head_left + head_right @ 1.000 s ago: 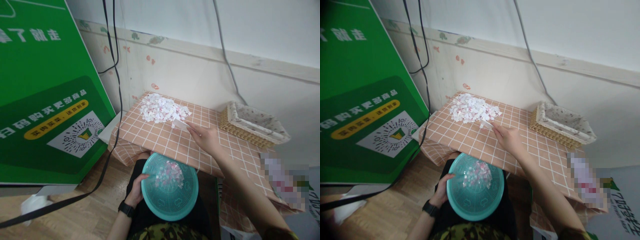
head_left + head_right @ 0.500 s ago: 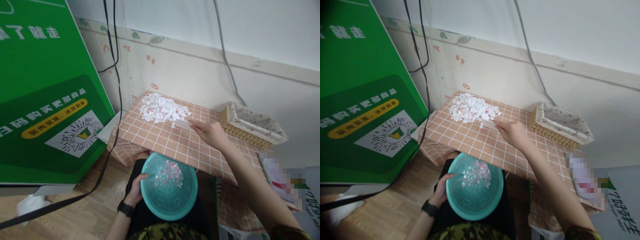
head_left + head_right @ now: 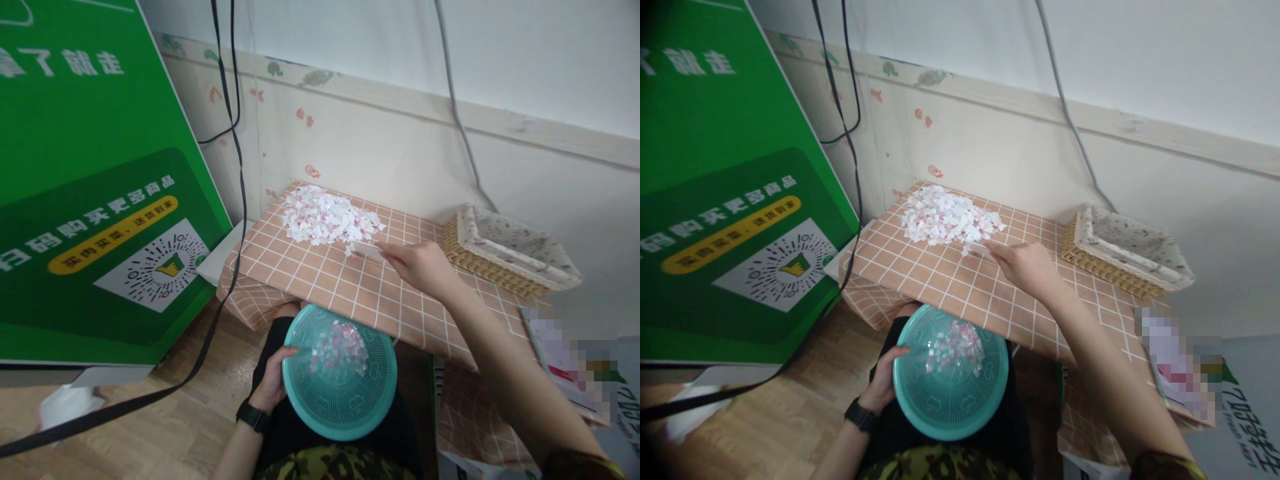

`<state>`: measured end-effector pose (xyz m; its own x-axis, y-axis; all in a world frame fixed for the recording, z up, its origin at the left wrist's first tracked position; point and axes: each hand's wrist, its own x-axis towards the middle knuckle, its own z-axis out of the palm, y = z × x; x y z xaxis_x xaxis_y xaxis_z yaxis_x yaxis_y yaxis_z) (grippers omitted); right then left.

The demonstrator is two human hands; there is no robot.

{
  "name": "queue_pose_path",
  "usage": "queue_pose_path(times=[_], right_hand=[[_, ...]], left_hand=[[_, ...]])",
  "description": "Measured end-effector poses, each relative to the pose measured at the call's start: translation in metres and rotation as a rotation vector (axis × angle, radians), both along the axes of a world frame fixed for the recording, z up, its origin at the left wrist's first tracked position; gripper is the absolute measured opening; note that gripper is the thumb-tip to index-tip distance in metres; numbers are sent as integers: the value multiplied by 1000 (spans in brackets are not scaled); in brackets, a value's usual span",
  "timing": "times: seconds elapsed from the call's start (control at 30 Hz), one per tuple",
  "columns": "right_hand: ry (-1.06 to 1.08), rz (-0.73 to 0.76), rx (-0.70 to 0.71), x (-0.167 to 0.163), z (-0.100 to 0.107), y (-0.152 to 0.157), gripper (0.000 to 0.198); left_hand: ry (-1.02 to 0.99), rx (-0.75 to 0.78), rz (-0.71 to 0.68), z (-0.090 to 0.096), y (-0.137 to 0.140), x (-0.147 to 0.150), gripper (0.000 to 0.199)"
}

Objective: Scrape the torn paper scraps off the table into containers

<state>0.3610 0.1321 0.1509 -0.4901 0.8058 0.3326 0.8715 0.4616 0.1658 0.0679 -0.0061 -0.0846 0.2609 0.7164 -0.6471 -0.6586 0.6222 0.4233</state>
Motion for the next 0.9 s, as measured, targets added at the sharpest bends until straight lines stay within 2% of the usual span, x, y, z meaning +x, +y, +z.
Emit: queue_pose_path(times=[0.13,0.33,0.63,0.73,0.9], right_hand=[[23,-24,-6,2,3,-1,36],[57,-70,47,2,-13,5,36],[353,-62,59,8,-34,21,36],[403,-84,92,12,-39,25,36],[477,-57,48,5,-41,29,33]], left_hand=[[4,-3,2,0,1,0,18],[5,-8,0,2,0,0,18],[-9,-12,11,2,0,0,15],[-9,-18,12,1,0,0,17],[-6,-15,12,3,0,1,15]])
